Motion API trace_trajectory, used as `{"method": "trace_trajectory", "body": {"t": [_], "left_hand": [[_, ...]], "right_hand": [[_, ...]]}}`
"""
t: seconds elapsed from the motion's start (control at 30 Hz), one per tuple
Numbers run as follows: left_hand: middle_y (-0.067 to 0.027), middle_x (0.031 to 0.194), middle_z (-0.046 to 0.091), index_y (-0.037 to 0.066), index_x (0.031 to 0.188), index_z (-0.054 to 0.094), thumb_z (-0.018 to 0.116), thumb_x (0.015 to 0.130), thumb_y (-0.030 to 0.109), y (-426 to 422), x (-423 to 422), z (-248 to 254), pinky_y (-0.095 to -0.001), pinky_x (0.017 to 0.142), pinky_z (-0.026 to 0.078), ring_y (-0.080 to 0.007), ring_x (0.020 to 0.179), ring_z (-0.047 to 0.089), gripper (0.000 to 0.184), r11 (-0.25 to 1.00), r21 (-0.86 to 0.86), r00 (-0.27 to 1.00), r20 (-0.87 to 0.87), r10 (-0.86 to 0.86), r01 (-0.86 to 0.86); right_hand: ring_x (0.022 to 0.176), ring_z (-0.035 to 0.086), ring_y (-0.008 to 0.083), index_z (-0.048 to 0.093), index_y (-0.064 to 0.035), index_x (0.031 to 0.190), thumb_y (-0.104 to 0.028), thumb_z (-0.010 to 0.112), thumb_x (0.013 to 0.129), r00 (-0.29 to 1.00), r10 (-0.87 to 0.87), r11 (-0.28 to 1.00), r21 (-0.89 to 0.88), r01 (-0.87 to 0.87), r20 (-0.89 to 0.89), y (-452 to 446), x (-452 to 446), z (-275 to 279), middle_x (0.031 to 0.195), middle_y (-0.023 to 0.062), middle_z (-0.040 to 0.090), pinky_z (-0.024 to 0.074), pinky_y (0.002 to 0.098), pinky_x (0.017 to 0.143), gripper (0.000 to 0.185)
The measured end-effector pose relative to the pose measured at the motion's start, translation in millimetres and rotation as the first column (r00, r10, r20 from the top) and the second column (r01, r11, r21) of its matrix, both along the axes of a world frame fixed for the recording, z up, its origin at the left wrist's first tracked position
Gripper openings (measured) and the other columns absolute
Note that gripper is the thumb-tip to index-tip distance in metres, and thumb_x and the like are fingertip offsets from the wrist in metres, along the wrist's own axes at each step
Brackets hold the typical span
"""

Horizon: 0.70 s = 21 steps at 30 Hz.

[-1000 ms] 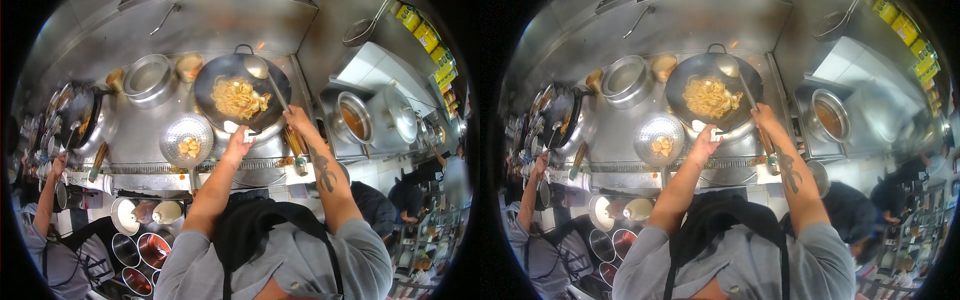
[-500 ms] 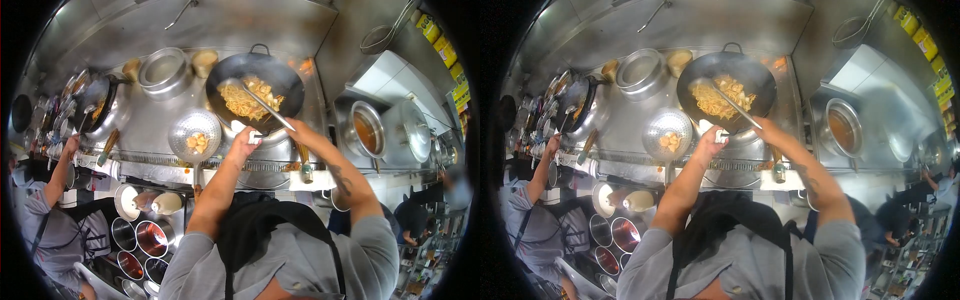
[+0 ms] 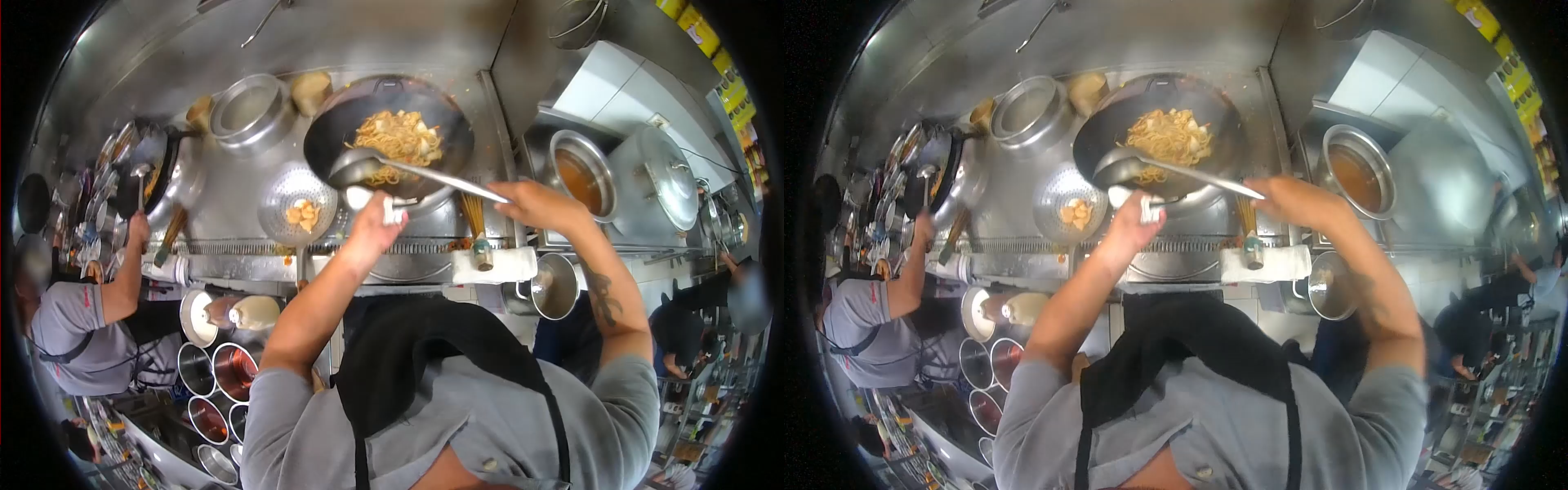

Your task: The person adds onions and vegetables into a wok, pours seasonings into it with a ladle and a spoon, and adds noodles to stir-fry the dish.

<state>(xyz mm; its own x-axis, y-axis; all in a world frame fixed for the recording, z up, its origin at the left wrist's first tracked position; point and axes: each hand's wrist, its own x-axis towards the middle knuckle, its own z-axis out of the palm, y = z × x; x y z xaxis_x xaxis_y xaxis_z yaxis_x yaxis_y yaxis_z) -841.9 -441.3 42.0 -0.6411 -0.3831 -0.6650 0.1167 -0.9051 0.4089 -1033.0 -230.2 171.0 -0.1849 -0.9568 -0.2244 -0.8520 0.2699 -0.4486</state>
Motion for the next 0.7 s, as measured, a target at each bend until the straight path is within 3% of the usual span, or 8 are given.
{"method": "trace_trajectory", "body": {"t": [0.07, 0.17, 0.2, 0.27, 0.37, 0.43, 0.5, 0.7], "left_hand": [[-0.0051, 0.086, 0.059, 0.012, 0.096, 0.053, 0.05, 0.091, 0.014, 11, 5, 11, -0.0344, 0.06, 0.048, -0.0201, 0.075, 0.058, 0.007, 0.999, -0.027, 0.999, -0.024, -0.037, 0.036], [-0.0047, 0.084, 0.059, 0.011, 0.096, 0.054, 0.051, 0.091, 0.014, -2, -3, 4, -0.0342, 0.061, 0.048, -0.0194, 0.075, 0.058, 0.007, 1.0, 0.012, 0.999, -0.032, -0.007, 0.007], [-0.0052, 0.082, 0.059, 0.01, 0.095, 0.054, 0.053, 0.089, 0.015, -15, -7, -29, -0.0351, 0.061, 0.049, -0.0198, 0.075, 0.058, 0.008, 0.999, 0.032, 0.997, -0.075, -0.027, 0.029], [-0.0053, 0.081, 0.059, 0.01, 0.094, 0.054, 0.053, 0.088, 0.015, -6, 4, -100, -0.0358, 0.061, 0.05, -0.0199, 0.076, 0.058, 0.009, 0.999, -0.028, 0.993, -0.113, -0.033, 0.03], [-0.007, 0.082, 0.059, 0.01, 0.096, 0.054, 0.052, 0.088, 0.015, 41, 51, -134, -0.0372, 0.057, 0.051, -0.021, 0.072, 0.059, 0.01, 0.997, -0.047, 0.996, -0.052, -0.071, 0.068], [-0.0051, 0.081, 0.059, 0.011, 0.097, 0.055, 0.051, 0.09, 0.017, 61, 66, -110, -0.0367, 0.057, 0.051, -0.02, 0.072, 0.059, 0.01, 0.989, -0.055, 0.989, 0.072, -0.132, 0.136], [-0.0047, 0.079, 0.058, 0.013, 0.094, 0.055, 0.053, 0.091, 0.02, 51, 50, -92, -0.038, 0.057, 0.051, -0.0209, 0.071, 0.059, 0.008, 0.999, -0.042, 0.993, -0.109, -0.035, 0.031], [-0.0087, 0.085, 0.058, 0.009, 0.091, 0.051, 0.054, 0.088, 0.014, -20, -4, -43, -0.0351, 0.06, 0.051, -0.0217, 0.077, 0.058, 0.007, 1.0, -0.01, 0.996, -0.082, -0.019, 0.018]], "right_hand": [[0.096, 0.062, 0.0367, 0.055, 0.0017, 0.12, -0.019, 0.056, 0.091, 0.998, 0.063, 0.997, 0.046, -0.064, 0.023, 10, -6, 4, 0.102, 0.023, 0.065, 0.0472, 0.0437, 0.085, 0.036], [0.096, 0.063, 0.0367, 0.056, 0.0021, 0.118, -0.02, 0.056, 0.091, 0.995, -0.095, 0.981, 0.172, 0.093, 0.004, -6, -3, 1, 0.102, 0.0241, 0.064, 0.0479, 0.0435, 0.085, 0.035], [0.092, 0.063, 0.0385, 0.057, 0.0021, 0.114, -0.018, 0.056, 0.091, 0.998, -0.025, 0.999, -0.028, 0.023, -0.065, -7, -29, -45, 0.097, 0.0252, 0.064, 0.0489, 0.0452, 0.082, 0.031], [0.088, 0.063, 0.0398, 0.056, 0.0017, 0.111, -0.017, 0.055, 0.09, 0.976, -0.128, 0.989, -0.094, 0.113, -0.179, -14, -30, -74, 0.092, 0.0249, 0.065, 0.0493, 0.047, 0.079, 0.028], [0.081, 0.063, 0.041, 0.055, 0.002, 0.105, -0.015, 0.055, 0.09, 0.927, -0.209, 0.969, -0.194, 0.154, -0.311, -15, -10, -56, 0.084, 0.0233, 0.064, 0.0499, 0.0497, 0.073, 0.023], [0.081, 0.064, 0.0406, 0.055, 0.0026, 0.106, -0.015, 0.055, 0.09, 0.903, -0.198, 0.968, -0.223, 0.118, -0.382, -11, -3, -40, 0.084, 0.0234, 0.064, 0.0501, 0.0497, 0.072, 0.024], [0.081, 0.064, 0.0407, 0.055, 0.0034, 0.105, -0.015, 0.055, 0.089, 0.915, -0.153, 0.978, -0.191, 0.085, -0.374, -10, 0, -22, 0.083, 0.0233, 0.064, 0.0502, 0.0494, 0.072, 0.024], [0.086, 0.064, 0.0404, 0.057, 0.0, 0.113, -0.016, 0.056, 0.09, 0.966, -0.077, 0.996, -0.051, 0.067, -0.246, 10, 23, 0, 0.089, 0.0235, 0.065, 0.0501, 0.0479, 0.077, 0.028]]}}
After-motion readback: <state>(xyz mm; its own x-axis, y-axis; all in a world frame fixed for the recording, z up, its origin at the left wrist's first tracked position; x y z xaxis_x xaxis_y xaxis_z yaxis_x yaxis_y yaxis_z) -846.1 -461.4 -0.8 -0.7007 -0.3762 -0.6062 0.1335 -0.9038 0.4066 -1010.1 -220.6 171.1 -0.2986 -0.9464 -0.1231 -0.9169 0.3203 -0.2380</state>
